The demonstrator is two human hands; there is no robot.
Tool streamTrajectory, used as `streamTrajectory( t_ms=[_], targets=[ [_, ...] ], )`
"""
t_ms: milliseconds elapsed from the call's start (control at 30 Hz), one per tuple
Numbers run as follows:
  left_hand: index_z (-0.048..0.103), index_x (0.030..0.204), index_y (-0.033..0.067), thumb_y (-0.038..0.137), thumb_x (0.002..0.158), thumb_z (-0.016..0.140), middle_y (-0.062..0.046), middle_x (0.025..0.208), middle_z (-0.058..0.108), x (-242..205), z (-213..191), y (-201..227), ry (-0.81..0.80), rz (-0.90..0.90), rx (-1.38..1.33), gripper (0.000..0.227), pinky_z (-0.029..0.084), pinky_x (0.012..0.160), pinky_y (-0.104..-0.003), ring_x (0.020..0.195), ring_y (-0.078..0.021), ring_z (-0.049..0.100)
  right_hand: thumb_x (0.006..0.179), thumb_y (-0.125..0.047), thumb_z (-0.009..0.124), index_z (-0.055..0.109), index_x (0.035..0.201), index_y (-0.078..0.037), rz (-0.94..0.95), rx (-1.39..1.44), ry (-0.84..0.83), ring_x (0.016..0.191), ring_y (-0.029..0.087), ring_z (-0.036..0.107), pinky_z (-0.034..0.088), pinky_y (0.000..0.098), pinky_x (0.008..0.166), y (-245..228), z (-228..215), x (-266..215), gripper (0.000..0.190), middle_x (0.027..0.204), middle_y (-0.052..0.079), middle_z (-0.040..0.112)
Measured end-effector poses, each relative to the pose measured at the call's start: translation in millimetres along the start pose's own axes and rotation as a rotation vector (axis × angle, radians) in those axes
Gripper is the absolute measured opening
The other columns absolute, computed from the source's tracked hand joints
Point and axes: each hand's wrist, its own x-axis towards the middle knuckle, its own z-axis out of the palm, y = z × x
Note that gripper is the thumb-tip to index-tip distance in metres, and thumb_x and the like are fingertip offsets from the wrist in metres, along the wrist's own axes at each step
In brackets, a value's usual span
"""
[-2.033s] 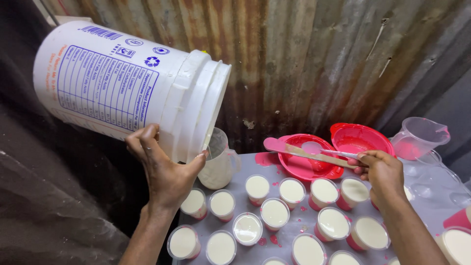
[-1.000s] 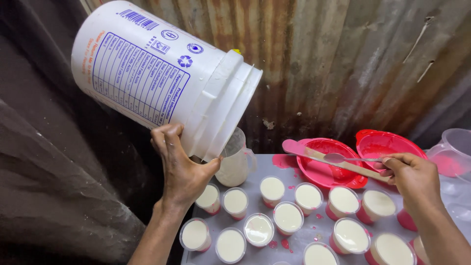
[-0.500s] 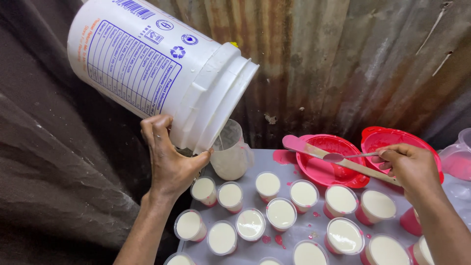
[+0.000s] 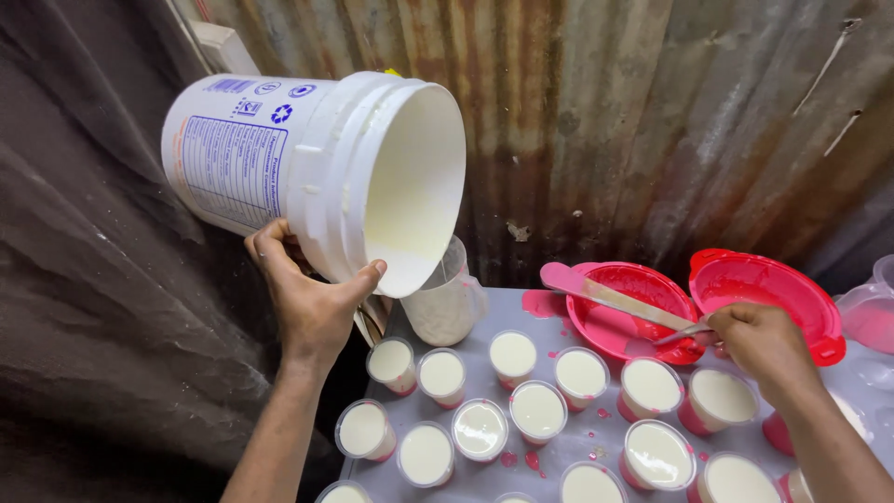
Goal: The person pours a white liquid from a large bucket into a measuring jug, then distributes it into many small plastic cups that already contain a pink layer. The person refills the jug from the bucket and continues filling cups until the clip ends.
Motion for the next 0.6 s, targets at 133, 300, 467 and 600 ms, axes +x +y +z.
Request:
streamTrajectory(
  t_ms=[133, 300, 467, 600],
  targets=[
    [0.046, 0.136, 0.0022, 0.021, 0.061, 0.102, -0.012, 0.134, 0.04, 3, -2, -2, 0.013, -0.013, -0.027, 0.095, 0.051, 0.105, -0.038, 0.121, -0.025, 0.049, 0.105, -0.015, 0.061, 0.09, 0.097, 0.002, -0.029, -0.124, 0.012, 0.077, 0.026, 0.07, 0.053, 0.0437, 0.075, -3, 3, -1, 0.035, 0.09, 0.016, 0.091],
    [0.045, 0.138, 0.0024, 0.019, 0.063, 0.101, -0.012, 0.135, 0.04, 2, -6, -5, 0.038, -0.005, -0.111, 0.094, 0.049, 0.107, -0.038, 0.124, -0.0251, 0.049, 0.106, -0.012, 0.055, 0.091, 0.099, 0.001, 0.001, -0.132, 0.012, 0.076, 0.023, 0.067, 0.053, 0.044, 0.075, -2, 8, 2, 0.039, 0.09, 0.014, 0.092],
    [0.046, 0.14, 0.0045, 0.02, 0.063, 0.1, -0.011, 0.135, 0.04, 0, -10, -10, 0.064, -0.011, -0.19, 0.095, 0.047, 0.11, -0.036, 0.123, -0.0232, 0.049, 0.106, -0.025, 0.067, 0.089, 0.081, -0.006, -0.019, -0.302, 0.047, 0.072, 0.028, 0.071, 0.049, 0.0479, 0.068, 26, 8, 33, 0.039, 0.077, 0.01, 0.091],
    [0.043, 0.137, 0.0064, 0.018, 0.068, 0.098, -0.011, 0.135, 0.042, -3, -10, -4, 0.087, -0.081, -0.307, 0.089, 0.052, 0.108, -0.034, 0.122, -0.0216, 0.052, 0.101, -0.053, 0.064, 0.09, 0.118, -0.016, 0.044, -0.753, 0.052, 0.122, 0.047, 0.08, 0.06, 0.0574, 0.095, -13, -4, 11, 0.049, 0.125, 0.021, 0.091]
  ],
)
